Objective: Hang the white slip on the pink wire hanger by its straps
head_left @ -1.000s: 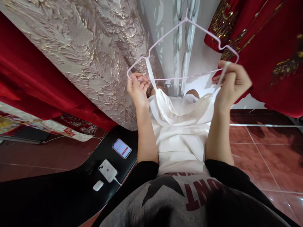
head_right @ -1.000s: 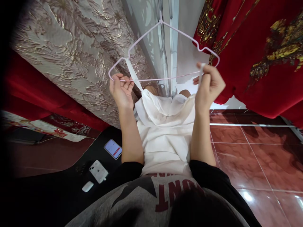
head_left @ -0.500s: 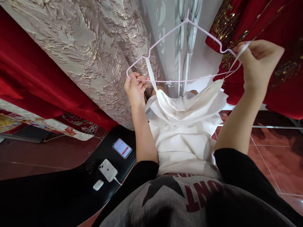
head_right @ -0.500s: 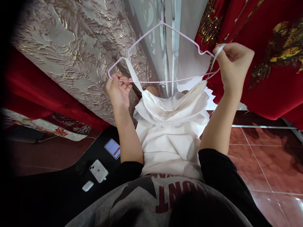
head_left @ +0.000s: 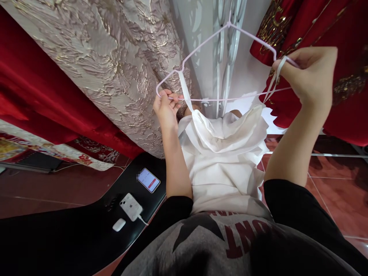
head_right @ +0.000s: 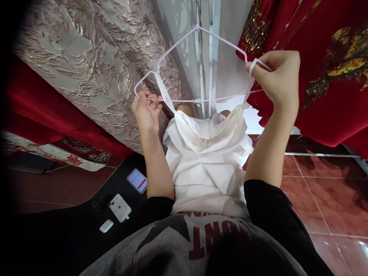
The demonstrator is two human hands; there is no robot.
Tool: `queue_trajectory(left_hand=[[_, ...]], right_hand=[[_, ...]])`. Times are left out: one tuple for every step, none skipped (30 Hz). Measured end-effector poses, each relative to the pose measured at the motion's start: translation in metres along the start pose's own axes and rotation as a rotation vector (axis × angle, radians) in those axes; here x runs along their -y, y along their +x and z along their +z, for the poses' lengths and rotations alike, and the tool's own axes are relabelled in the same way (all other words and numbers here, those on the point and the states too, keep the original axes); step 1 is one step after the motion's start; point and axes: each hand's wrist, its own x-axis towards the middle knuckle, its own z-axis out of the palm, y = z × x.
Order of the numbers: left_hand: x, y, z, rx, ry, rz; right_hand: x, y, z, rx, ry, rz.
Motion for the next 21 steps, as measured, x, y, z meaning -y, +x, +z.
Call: queue_trajectory(left_hand=[[0.000,0.000,0.000,-0.008,0.008,-0.012],[0.001,0.000,0.000,-0.022,0.019,-0.029],[0.002,0.000,0.000,-0.037,0.032,-0.049],[0.002,0.000,0.000,-0.052,0.045,-0.062],[0.003,0.001,-0.001,-0.062,0.056,-0.070],[0.004,0.001,-0.001,-0.061,0.060,-0.069],[0.004,0.001,-0.002,-0.055,0.058,-0.062],[0.005,0.001,-0.002,-0.049,0.052,-0.053],[0.005,0.001,-0.003,-0.046,0.047,-0.045],[0.006,0.001,-0.003,-0.045,0.046,-0.038],[0.007,0.001,-0.004,-0.045,0.048,-0.034],[0.008,0.001,-0.004,-0.045,0.054,-0.028],[0.009,0.001,-0.005,-0.039,0.062,-0.023],[0.011,0.001,-0.005,-0.029,0.071,-0.017],[0.013,0.000,-0.006,-0.012,0.082,-0.012],[0.014,0.000,-0.007,-0.003,0.105,0.002],[0.015,-0.001,-0.008,-0.022,0.151,0.052],[0.016,-0.002,-0.008,-0.068,0.211,0.137],[0.016,-0.004,-0.009,-0.135,0.271,0.246],[0.014,-0.006,-0.009,-0.208,0.329,0.361],[0.012,-0.008,-0.009,-0.265,0.383,0.460]], right_hand=[[0.006,0.001,-0.001,0.038,-0.014,-0.057],[0.012,0.001,-0.001,0.082,-0.021,-0.115],[0.017,0.001,-0.003,0.115,-0.026,-0.167],[0.020,0.001,-0.003,0.085,-0.031,-0.216],[0.023,0.000,-0.003,0.046,-0.048,-0.268],[0.026,-0.002,-0.002,-0.010,-0.067,-0.325],[0.028,-0.005,0.001,-0.074,-0.067,-0.380],[0.030,-0.008,0.006,-0.135,-0.039,-0.426],[0.031,-0.012,0.013,-0.180,0.011,-0.457],[0.032,-0.017,0.022,-0.186,0.068,-0.464],[0.032,-0.022,0.032,-0.136,0.111,-0.448],[0.031,-0.028,0.043,-0.035,0.126,-0.410],[0.028,-0.034,0.054,0.099,0.114,-0.356],[0.025,-0.040,0.065,0.233,0.077,-0.303],[0.021,-0.046,0.075,0.334,0.032,-0.251],[0.016,-0.052,0.083,0.388,-0.017,-0.210],[0.011,-0.057,0.089,0.390,-0.064,-0.183],[0.007,-0.063,0.094,0.355,-0.100,-0.167],[0.003,-0.067,0.097,0.303,-0.126,-0.164],[0.001,-0.072,0.099,0.250,-0.143,-0.170],[0.000,-0.076,0.099,0.210,-0.149,-0.181]])
